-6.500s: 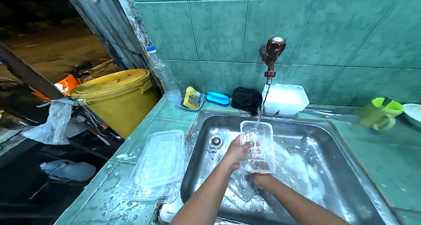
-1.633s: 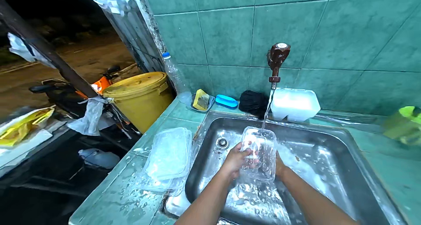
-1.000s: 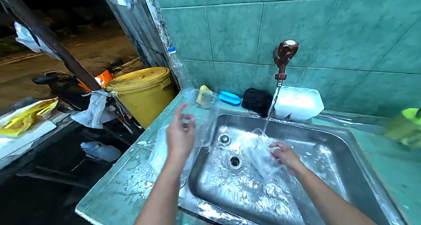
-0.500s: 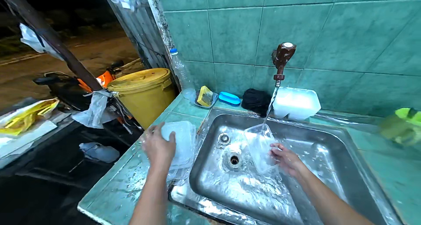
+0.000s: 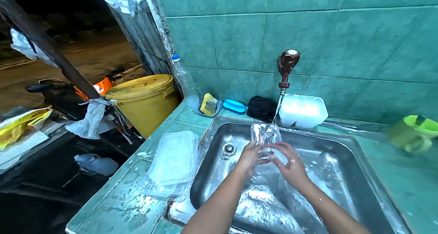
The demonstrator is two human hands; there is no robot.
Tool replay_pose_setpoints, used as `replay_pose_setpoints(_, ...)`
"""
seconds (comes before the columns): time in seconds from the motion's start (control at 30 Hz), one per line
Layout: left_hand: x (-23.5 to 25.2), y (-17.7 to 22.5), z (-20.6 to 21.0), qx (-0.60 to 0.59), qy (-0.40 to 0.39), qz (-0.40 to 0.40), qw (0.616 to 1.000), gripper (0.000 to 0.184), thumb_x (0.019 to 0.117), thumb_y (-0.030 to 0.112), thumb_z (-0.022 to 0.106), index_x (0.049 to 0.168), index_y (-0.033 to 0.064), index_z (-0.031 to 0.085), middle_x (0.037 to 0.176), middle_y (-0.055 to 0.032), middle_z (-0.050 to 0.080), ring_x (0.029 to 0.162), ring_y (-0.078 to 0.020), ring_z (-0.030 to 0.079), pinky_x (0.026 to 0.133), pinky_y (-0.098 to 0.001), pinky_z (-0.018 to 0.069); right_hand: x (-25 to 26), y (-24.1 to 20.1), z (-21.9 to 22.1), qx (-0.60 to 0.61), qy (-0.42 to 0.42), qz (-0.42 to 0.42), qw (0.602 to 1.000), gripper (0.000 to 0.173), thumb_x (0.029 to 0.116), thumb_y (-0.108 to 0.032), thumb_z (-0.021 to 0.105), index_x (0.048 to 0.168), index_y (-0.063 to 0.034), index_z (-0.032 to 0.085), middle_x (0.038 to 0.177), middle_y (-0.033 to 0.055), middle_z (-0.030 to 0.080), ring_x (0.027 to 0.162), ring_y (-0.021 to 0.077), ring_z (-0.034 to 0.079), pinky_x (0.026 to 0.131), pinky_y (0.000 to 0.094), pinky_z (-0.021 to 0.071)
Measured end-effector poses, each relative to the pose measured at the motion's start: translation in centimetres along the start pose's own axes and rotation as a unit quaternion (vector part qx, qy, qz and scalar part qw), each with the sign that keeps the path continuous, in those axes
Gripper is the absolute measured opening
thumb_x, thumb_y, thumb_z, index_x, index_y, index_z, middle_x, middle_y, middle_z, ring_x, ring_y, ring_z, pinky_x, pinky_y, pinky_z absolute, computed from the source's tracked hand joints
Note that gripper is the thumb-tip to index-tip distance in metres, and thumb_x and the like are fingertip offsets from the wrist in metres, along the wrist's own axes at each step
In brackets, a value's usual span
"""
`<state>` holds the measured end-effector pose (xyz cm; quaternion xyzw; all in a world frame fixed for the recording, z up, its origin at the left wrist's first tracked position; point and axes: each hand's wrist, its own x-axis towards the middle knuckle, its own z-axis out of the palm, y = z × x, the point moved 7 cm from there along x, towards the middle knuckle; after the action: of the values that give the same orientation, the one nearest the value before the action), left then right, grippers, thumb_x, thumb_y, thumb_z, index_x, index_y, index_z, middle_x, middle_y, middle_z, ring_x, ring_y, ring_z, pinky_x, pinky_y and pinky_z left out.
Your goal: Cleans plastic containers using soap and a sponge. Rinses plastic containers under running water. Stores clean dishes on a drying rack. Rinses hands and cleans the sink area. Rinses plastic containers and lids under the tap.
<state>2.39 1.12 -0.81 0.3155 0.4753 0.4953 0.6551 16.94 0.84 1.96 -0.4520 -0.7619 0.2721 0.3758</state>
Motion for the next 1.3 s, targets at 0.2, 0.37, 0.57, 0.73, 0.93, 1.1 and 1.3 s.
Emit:
replay_pose_setpoints(0.2, -0.4, -4.2, -0.2, -0.018, -0.02, -0.076, 0.997, 0.037, 0.1109, 0.017, 0.043, 0.147, 0.0052, 0.043, 0.116, -0.0136, 0.07, 0.089, -0.0214, 0.072, 0.075, -0.0352, 0.0605, 0.4, 7.0, -3.4, 0.119, 0.027, 0.234, 0.964, 0.047, 0.1027, -0.009, 0.059, 0.147, -0.0009, 0.048, 0.131, 0.0235, 0.06, 0.114, 0.032, 0.064, 0.095, 0.0466, 0.0549)
replay_pose_setpoints(0.37, 0.5, -3.2, -0.5, -0.008, -0.018, -0.046, 0.999, 0.035, 0.11, 0.015, 0.046, 0.143, 0.0053, 0.048, 0.112, -0.0123, 0.07, 0.09, -0.0194, 0.072, 0.077, -0.0336, 0.0587, 0.4, 5.9, -1.3, 0.291, 0.008, 0.271, 0.918, 0.034, 0.1063, -0.002, 0.047, 0.14, 0.0026, 0.049, 0.097, 0.0144, 0.071, 0.08, 0.0204, 0.073, 0.072, 0.0352, 0.0619)
replay_pose_setpoints(0.57, 0.7, -0.9, -1.5, 0.034, 0.012, 0.014, 0.999, 0.037, 0.1078, 0.012, 0.051, 0.144, 0.0064, 0.047, 0.116, -0.0145, 0.07, 0.097, -0.0204, 0.071, 0.083, -0.0349, 0.0568, 2.3, 4.7, -0.4, 0.337, 0.02, 0.266, 0.903, 0.028, 0.1072, 0.0, 0.044, 0.133, 0.0015, 0.053, 0.092, 0.0163, 0.071, 0.078, 0.0248, 0.073, 0.069, 0.0361, 0.0621)
replay_pose_setpoints(0.73, -2.4, 4.4, -2.0, 0.127, -0.006, 0.12, 0.985, 0.032, 0.1062, 0.008, 0.052, 0.137, 0.0041, 0.058, 0.121, -0.013, 0.068, 0.103, -0.0194, 0.068, 0.089, -0.0357, 0.0561, 4.1, 2.7, 0.1, 0.317, -0.002, 0.216, 0.924, 0.025, 0.1067, -0.003, 0.045, 0.127, 0.0005, 0.058, 0.102, 0.0133, 0.071, 0.089, 0.021, 0.071, 0.079, 0.0363, 0.0593)
replay_pose_setpoints(0.93, -12.3, 14.8, -7.6, 0.467, 0.079, 0.492, 0.73, 0.024, 0.0952, 0.007, 0.061, 0.105, 0.016, 0.081, 0.115, 0.0015, 0.074, 0.122, -0.0189, 0.061, 0.109, -0.0479, 0.0432, 4.9, -0.1, 0.4, 0.274, -0.063, 0.184, 0.942, 0.027, 0.108, -0.009, 0.045, 0.126, 0.0013, 0.062, 0.119, 0.0135, 0.07, 0.104, 0.0217, 0.07, 0.088, 0.038, 0.0582)
replay_pose_setpoints(1.1, -16.1, 17.5, -18.3, 0.547, 0.174, 0.477, 0.666, 0.021, 0.0949, 0.021, 0.061, 0.093, 0.0196, 0.082, 0.144, -0.0107, 0.059, 0.147, -0.0398, 0.036, 0.12, -0.0613, 0.0255, 5.1, 1.0, 0.0, 0.229, -0.055, 0.208, 0.949, 0.024, 0.1073, -0.009, 0.05, 0.124, 0.0025, 0.064, 0.111, 0.0159, 0.068, 0.098, 0.0227, 0.068, 0.086, 0.0389, 0.0568)
replay_pose_setpoints(1.3, -16.5, 14.2, -27.0, 0.602, 0.177, 0.361, 0.689, 0.033, 0.083, -0.006, 0.055, 0.087, 0.0149, 0.08, 0.158, -0.0248, 0.04, 0.151, -0.0503, 0.024, 0.118, -0.0678, 0.0257, 8.5, 0.2, -3.7, -0.177, 0.045, 0.042, 0.982, 0.031, 0.1021, -0.01, 0.058, 0.131, -0.0009, 0.066, 0.133, 0.0263, 0.061, 0.126, 0.0438, 0.057, 0.107, 0.0599, 0.0456)
